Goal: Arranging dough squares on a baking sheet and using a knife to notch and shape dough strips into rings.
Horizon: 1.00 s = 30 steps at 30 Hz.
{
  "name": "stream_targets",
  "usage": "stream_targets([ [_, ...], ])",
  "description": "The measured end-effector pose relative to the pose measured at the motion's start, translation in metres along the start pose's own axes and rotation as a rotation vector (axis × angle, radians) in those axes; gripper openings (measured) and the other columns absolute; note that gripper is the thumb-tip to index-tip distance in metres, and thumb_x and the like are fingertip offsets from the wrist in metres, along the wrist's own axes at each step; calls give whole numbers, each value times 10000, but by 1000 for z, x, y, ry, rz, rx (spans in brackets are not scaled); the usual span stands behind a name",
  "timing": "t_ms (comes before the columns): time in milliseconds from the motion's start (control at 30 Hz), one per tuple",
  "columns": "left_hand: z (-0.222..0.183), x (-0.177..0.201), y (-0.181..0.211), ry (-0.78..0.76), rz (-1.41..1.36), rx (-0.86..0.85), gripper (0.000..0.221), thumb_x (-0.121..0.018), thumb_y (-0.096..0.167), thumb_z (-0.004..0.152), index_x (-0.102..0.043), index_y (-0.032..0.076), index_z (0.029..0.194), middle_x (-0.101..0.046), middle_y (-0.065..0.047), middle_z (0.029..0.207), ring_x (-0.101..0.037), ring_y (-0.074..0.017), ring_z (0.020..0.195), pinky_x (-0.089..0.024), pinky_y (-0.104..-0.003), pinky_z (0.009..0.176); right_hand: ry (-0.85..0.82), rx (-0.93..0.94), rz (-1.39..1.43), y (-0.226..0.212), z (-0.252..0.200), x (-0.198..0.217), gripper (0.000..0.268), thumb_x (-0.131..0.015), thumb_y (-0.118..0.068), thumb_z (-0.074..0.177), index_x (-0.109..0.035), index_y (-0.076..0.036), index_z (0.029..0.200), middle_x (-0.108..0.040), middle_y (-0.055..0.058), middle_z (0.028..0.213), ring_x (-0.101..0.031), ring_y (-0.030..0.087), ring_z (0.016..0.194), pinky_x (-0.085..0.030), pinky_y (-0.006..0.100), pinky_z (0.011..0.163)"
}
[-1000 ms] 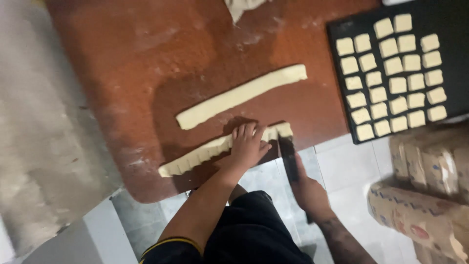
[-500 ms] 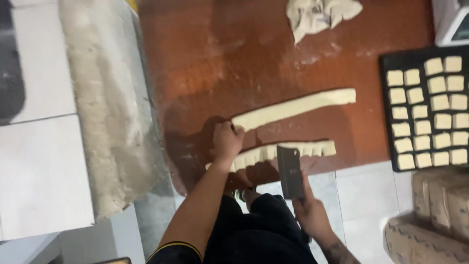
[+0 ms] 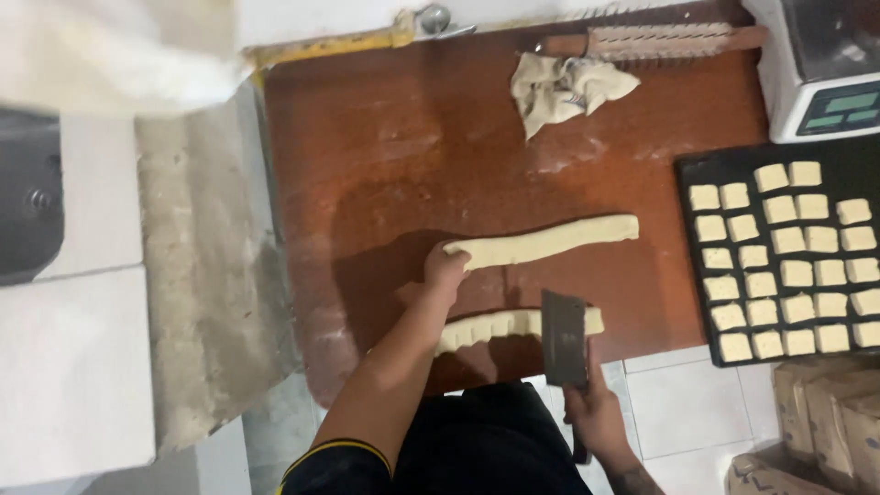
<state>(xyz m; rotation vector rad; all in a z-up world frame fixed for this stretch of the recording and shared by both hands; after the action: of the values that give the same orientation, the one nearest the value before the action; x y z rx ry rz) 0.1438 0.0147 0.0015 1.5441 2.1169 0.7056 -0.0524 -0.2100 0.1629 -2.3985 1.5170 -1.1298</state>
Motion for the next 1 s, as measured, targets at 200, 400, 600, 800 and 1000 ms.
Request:
stream_targets([
  [200, -16, -62, 19, 8, -208, 57, 483, -624, 89, 860, -624, 52, 1342, -646, -161, 1235, -652, -288, 1150, -623, -383, 894, 155, 38, 480, 37, 141, 55, 101, -515, -109, 881, -528, -15, 915, -523, 132, 564, -537, 267, 424, -441, 396, 421],
  [400, 67, -81, -35, 2, -527, -24, 509, -777, -58, 784, -566, 8, 1243, -464, -195, 1237, -554, -447, 1148, -603, -670, 863, 121, 85, 507, 23, 202, 113, 193, -561, -56, 906, -641, 107, 972, -506, 143, 482, -585, 287, 386, -504, 416, 389],
  [600, 67, -53, -5, 73, -515, -104, 457, -768, 11, 845, -577, 54, 1258, -518, -160, 1218, -605, -429, 1153, -647, -623, 863, -1, 73, 314, -16, 265, 123, 342, -594, -221, 828, -600, -25, 548, -546, 176, 445, -601, 270, 404, -479, 371, 427],
  [800, 65, 26, 5, 177, 382, -304, 562, -768, 296, 906, -575, 227, 1430, -582, -128, 1403, -567, -345, 1329, -553, -524, 1047, 13, 112, -170, -151, 95, 129, 575, -517, -535, 913, -769, -60, 1120, -744, 234, 804, -758, 392, 797, -565, 536, 663],
  [1000, 22, 45, 15, 113, 847, -524, 561, -714, 369, 942, -546, 255, 1466, -509, -103, 1397, -612, -407, 1258, -542, -562, 1049, -133, 188, -625, -137, 84, 13, 748, -470, -270, 1043, -41, -243, 1655, -682, 373, 1201, -664, 476, 1199, -476, 573, 1116],
])
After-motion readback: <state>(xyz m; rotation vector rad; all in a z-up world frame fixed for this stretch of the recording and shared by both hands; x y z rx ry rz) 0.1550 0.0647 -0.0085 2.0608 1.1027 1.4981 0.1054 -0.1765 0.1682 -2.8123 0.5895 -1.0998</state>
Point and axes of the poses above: each hand's wrist, its own z-axis towards the middle knuckle, its own x-axis out of the back of the hand, y = z × x, the point moved 1 cm from there along z, towards the middle knuckle
